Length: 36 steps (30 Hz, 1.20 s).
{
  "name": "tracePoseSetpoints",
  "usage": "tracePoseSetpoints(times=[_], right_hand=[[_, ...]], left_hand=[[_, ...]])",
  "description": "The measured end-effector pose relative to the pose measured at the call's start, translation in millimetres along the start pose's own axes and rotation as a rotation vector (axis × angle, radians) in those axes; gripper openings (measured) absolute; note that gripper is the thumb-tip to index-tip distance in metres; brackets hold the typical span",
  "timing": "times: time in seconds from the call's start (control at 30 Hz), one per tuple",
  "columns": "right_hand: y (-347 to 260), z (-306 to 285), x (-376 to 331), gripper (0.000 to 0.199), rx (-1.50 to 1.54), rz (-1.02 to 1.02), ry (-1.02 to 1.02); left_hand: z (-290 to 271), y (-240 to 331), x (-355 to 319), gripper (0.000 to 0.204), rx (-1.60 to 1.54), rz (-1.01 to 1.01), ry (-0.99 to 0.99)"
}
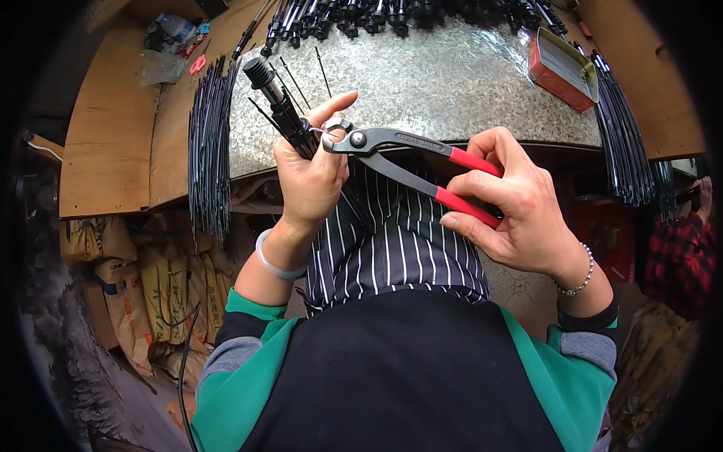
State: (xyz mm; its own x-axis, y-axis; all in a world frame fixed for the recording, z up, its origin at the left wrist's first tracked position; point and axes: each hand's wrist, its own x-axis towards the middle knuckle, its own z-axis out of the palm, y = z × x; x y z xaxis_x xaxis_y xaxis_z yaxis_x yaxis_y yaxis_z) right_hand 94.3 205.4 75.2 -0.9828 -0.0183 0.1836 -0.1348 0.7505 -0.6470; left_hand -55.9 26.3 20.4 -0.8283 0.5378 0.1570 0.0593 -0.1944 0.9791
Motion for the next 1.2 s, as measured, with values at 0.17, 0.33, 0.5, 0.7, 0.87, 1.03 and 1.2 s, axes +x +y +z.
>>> tracePoseSetpoints(times=[0.17,0.33,0.5,0.7,0.87,1.03,1.2], right_hand=[[-2.0,0.8,0.4,0.02,-0.007,0.031,0.005],[-3.9,2.2,-2.0,0.02,-0.069,0.033,0.066],[-5.9,0.4,-0.5,0.019,-0.108,0.015,0.035],[-8.7,-0.6,1.1,0.017,-0.104,0.011,0.018],[-5.1,3.7,-1.3,0.021,-0.127,0.003,0.053],[7.0,8.3,-5.2,0.031,-0.212,-0.217,0.067],[7.3,21.1,-3.0,0.038,-0.188,-0.224,0.126]], left_hand=[[0.0,-2.9,0.1,0.028,-0.081,0.006,-0.004],[2.9,1.2,-0.6,0.029,-0.098,-0.012,0.024],[2.9,1.1,0.1,0.03,-0.092,-0.013,0.037],[1.2,1.0,-1.3,0.029,-0.073,-0.012,0.027],[2.8,2.3,-3.1,0.029,-0.028,-0.013,0.059],[-1.8,3.4,-0.2,0.029,-0.035,-0.043,-0.013],[-1.4,5.3,0.3,0.028,-0.059,0.144,-0.112]])
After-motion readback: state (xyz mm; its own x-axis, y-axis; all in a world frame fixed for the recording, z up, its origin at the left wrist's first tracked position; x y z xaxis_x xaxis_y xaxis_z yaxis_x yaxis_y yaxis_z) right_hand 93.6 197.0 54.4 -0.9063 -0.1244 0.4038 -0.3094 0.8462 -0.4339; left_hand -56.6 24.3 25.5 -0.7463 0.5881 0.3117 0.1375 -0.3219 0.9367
